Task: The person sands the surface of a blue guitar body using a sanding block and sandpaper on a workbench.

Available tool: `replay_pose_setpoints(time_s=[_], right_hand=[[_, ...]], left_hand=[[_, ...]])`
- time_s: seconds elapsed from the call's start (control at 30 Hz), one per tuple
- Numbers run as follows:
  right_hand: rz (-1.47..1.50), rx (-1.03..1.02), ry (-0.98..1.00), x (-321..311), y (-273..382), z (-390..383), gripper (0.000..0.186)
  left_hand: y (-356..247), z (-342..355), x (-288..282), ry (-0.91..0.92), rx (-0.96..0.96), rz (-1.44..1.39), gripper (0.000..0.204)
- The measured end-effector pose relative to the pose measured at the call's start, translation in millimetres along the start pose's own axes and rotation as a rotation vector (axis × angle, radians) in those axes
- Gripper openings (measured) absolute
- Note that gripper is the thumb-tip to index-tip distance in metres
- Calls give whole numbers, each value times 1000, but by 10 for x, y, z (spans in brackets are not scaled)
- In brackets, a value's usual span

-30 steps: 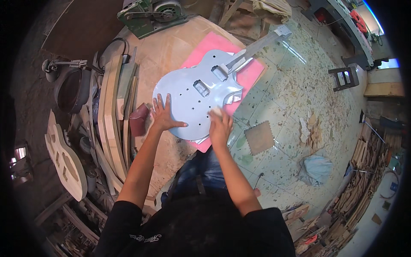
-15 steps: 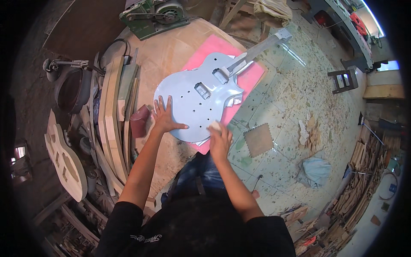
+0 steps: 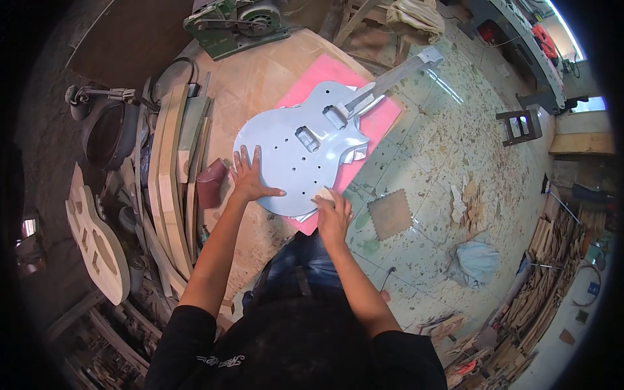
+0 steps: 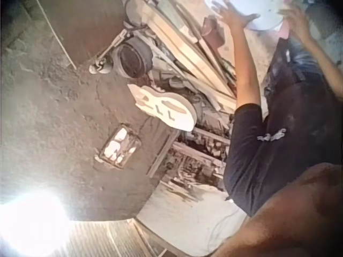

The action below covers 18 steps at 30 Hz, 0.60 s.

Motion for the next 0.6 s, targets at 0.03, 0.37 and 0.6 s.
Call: replay_pose_setpoints(time_s=[0.03,0.37,0.6], right_hand=[[10,-24,-23,12,-53,131,30],[21,24,-24,86,-71,-33,32],[4,28,-82,22,-103,695,33]], left_hand=[[-22,14,15,4,5,-3,178],[13,9,13,8,-6,16,179],[-62,33,39,20,7,1,178]])
Point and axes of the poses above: each hand's wrist, its own z-axis towards the middle knuckle, its own x-axis out of the palm, y = z × x, the point moved 6 cm from there along z, towards the middle knuckle, and after that the axes turned 15 degrees about -z, right-handed, at the moved point
